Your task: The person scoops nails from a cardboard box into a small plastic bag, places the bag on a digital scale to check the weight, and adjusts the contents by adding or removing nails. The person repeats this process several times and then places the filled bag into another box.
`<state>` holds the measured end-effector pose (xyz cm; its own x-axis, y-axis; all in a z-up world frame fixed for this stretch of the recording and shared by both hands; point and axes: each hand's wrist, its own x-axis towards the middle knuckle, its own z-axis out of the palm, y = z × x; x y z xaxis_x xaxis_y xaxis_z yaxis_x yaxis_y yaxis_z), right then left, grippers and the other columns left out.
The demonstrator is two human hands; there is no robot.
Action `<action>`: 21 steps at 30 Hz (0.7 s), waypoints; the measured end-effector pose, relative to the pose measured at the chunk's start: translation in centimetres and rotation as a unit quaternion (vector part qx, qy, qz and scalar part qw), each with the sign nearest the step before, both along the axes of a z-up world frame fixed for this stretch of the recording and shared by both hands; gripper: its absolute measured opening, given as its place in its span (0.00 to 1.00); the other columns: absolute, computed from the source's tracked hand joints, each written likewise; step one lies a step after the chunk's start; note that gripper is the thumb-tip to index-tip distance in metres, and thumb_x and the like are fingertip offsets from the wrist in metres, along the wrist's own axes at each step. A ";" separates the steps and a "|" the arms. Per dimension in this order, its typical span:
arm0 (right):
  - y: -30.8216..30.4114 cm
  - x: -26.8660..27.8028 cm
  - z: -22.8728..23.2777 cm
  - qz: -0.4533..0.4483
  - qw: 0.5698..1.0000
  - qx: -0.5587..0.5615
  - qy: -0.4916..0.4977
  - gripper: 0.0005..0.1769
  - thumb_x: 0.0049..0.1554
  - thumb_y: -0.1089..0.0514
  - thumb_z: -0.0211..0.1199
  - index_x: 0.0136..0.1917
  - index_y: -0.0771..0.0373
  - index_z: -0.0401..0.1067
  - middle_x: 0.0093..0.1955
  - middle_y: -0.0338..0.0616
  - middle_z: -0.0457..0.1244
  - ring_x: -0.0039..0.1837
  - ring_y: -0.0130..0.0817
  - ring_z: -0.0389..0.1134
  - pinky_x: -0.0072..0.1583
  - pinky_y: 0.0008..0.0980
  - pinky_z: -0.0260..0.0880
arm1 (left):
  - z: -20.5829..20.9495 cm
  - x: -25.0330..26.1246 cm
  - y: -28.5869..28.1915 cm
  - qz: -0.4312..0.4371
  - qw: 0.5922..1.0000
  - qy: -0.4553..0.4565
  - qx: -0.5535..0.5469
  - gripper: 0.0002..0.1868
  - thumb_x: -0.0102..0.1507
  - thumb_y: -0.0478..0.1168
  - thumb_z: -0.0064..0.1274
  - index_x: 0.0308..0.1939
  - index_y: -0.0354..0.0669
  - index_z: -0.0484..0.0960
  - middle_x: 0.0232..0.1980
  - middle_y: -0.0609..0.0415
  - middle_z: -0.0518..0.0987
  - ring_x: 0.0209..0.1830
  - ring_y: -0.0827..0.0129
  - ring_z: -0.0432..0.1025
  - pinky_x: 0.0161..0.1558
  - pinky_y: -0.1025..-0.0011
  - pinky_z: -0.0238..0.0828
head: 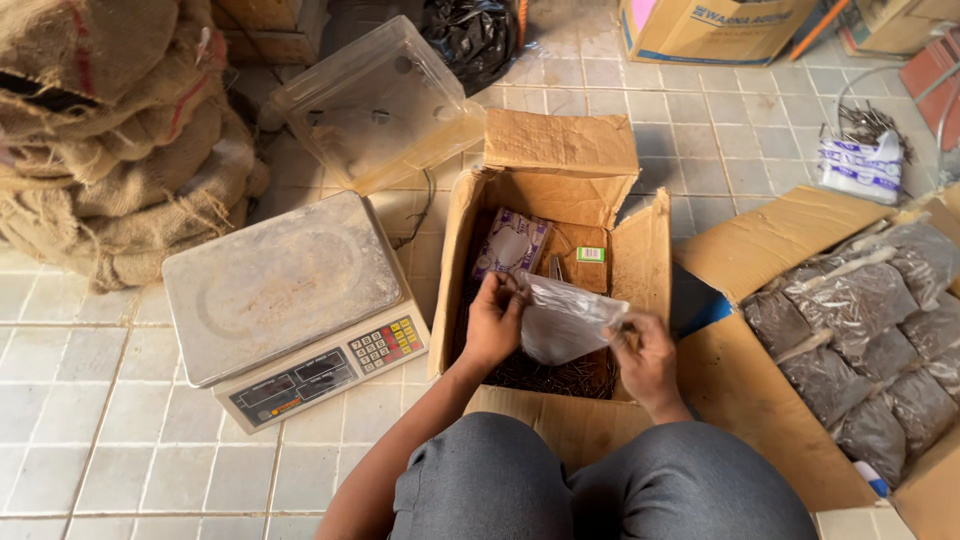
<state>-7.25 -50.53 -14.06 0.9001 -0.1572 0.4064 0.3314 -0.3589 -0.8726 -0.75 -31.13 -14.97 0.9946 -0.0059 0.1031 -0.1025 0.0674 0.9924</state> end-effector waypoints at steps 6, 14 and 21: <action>1.7 -0.1 2.3 -0.037 0.998 -0.036 0.023 0.14 0.45 0.63 0.67 0.47 0.63 0.73 0.37 0.47 0.65 0.47 0.28 0.64 0.52 0.34 0.64 | 0.7 -0.4 0.7 -0.034 0.984 -0.110 0.133 0.05 0.55 0.43 0.57 0.29 0.49 0.79 0.23 0.57 0.75 0.27 0.65 0.72 0.32 0.71 0.67; -1.1 -0.2 -0.8 -0.001 0.998 0.037 0.046 0.20 0.42 0.69 0.67 0.49 0.69 0.71 0.44 0.49 0.66 0.52 0.28 0.61 0.56 0.35 0.63 | -0.6 0.1 1.2 -0.061 0.964 -0.205 0.157 0.18 0.46 0.41 0.63 0.39 0.45 0.81 0.26 0.52 0.73 0.27 0.59 0.69 0.34 0.67 0.68; -1.1 0.0 0.2 -0.021 0.996 -0.085 0.020 0.07 0.44 0.66 0.66 0.40 0.65 0.75 0.35 0.46 0.65 0.42 0.34 0.67 0.48 0.33 0.67 | -1.7 0.2 0.9 -0.034 0.935 -0.249 0.250 0.07 0.48 0.39 0.60 0.30 0.47 0.81 0.26 0.54 0.74 0.28 0.60 0.70 0.34 0.69 0.69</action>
<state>-7.24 -51.64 -13.87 0.9104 -0.1269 0.3938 0.2788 -0.5149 -0.8106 -0.54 -30.23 -16.63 0.8194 -0.2395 0.5209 -0.5730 -0.3688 0.7319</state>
